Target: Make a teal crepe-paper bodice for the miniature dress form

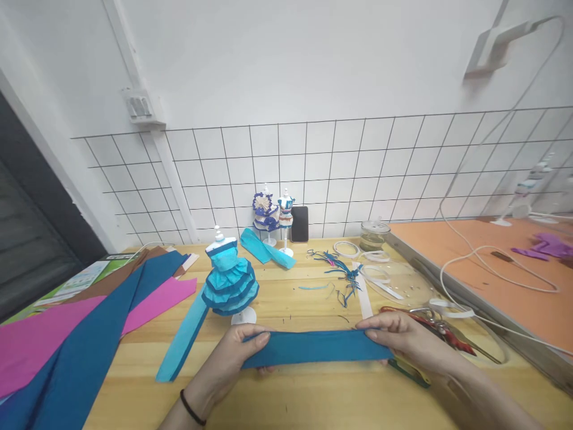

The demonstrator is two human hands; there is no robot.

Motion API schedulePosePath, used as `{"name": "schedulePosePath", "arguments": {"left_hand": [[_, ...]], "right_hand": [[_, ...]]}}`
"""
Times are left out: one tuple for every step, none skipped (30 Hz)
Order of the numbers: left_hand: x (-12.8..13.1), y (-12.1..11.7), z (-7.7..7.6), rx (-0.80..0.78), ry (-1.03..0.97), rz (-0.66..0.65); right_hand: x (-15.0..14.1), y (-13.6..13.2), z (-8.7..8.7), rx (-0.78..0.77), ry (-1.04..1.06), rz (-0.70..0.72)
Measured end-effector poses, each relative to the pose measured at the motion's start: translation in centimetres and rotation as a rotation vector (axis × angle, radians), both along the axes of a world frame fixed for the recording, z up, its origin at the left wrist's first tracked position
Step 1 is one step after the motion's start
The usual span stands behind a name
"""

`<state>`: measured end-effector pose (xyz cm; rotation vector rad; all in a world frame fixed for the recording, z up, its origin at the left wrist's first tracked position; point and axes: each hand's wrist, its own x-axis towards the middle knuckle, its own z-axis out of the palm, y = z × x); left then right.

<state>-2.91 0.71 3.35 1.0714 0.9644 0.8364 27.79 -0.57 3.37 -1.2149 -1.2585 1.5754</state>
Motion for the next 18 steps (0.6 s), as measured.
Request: {"name": "schedulePosePath", "arguments": {"left_hand": [[-0.09,-0.01,-0.01,-0.007,-0.006,0.003],[-0.18,-0.01,-0.04,-0.014,-0.01,0.007],[-0.27,0.01,-0.09,-0.019,-0.013,0.01],[-0.36,0.03,-0.14,-0.022,-0.018,0.006],[-0.44,0.05,-0.18,-0.024,-0.023,-0.001],[-0.5,0.06,-0.2,-0.024,-0.031,-0.009],[-0.56,0.07,-0.2,-0.026,-0.04,-0.013],[-0.61,0.06,-0.19,-0.027,-0.051,-0.014],[-0.65,0.05,-0.16,-0.028,-0.064,-0.015],[-0.69,0.02,-0.13,-0.028,-0.077,-0.014],[-0.72,-0.01,-0.11,-0.029,-0.088,-0.012],[-0.75,-0.04,-0.09,-0.03,-0.096,-0.011],[-0.76,-0.08,-0.08,-0.029,-0.103,-0.008],[-0.76,-0.1,-0.07,-0.029,-0.108,-0.005],[-0.74,-0.11,-0.05,-0.029,-0.113,0.003],[-0.71,-0.12,-0.03,-0.03,-0.118,0.012],[-0.68,-0.11,0.01,-0.031,-0.125,0.021],[-0.64,-0.09,0.07,-0.032,-0.133,0.031]], "right_hand": [[0.09,-0.02,0.05,0.003,0.011,0.0],[0.18,0.0,0.03,0.004,0.025,-0.007],[0.26,0.05,-0.06,0.002,0.044,-0.016],[0.32,0.12,-0.19,-0.004,0.065,-0.026],[0.38,0.2,-0.34,-0.011,0.087,-0.036],[0.41,0.26,-0.48,-0.017,0.108,-0.044],[0.43,0.31,-0.58,-0.021,0.127,-0.047],[0.43,0.32,-0.63,-0.025,0.14,-0.047],[0.42,0.29,-0.63,-0.026,0.148,-0.046],[0.4,0.24,-0.59,-0.024,0.154,-0.048],[0.39,0.17,-0.51,-0.021,0.157,-0.052],[0.38,0.09,-0.42,-0.018,0.159,-0.056],[0.39,0.01,-0.33,-0.015,0.161,-0.061],[0.41,-0.07,-0.25,-0.013,0.164,-0.066],[0.44,-0.14,-0.2,-0.014,0.169,-0.068],[0.47,-0.2,-0.16,-0.017,0.173,-0.065],[0.51,-0.25,-0.12,-0.021,0.178,-0.059],[0.53,-0.29,-0.08,-0.024,0.183,-0.053]]}}
